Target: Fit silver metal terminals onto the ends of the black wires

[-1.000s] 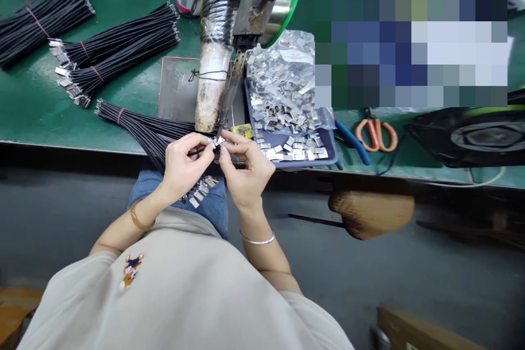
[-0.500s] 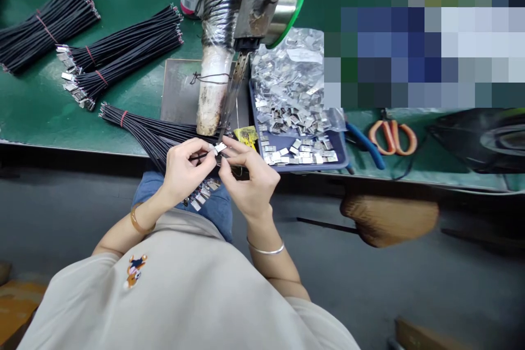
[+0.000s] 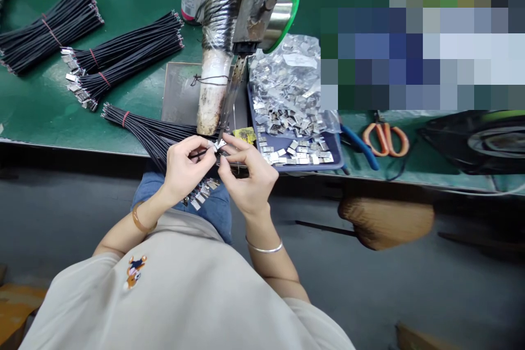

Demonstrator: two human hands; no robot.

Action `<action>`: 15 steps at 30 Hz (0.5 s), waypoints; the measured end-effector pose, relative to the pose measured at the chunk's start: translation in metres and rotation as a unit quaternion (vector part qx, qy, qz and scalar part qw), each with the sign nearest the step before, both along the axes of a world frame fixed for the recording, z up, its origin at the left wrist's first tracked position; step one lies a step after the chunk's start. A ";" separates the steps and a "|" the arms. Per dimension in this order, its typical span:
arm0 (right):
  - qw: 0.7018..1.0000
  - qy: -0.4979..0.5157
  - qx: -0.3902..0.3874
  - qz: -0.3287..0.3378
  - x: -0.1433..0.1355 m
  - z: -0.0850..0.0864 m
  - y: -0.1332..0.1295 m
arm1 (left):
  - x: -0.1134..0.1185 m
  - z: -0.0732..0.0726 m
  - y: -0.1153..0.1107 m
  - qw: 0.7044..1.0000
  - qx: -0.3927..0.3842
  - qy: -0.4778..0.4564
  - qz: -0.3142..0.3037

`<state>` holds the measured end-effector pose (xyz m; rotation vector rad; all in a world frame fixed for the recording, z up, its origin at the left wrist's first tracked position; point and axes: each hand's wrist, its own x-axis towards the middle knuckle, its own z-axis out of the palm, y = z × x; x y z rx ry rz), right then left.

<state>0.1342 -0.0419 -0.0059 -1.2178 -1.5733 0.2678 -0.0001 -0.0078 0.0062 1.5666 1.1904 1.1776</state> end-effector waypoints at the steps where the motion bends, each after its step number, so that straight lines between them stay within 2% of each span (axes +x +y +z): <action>1: 1.000 -0.001 -0.001 0.003 0.000 -0.001 -0.001 | 0.000 0.000 -0.001 1.000 0.002 0.007 -0.002; 8: 1.000 0.002 -0.012 0.002 0.004 -0.005 -0.002 | -0.002 -0.001 -0.002 0.999 0.013 0.036 -0.006; 15: 1.000 -0.004 0.013 -0.028 0.000 -0.001 0.007 | 0.001 0.000 0.001 1.000 0.014 -0.002 -0.002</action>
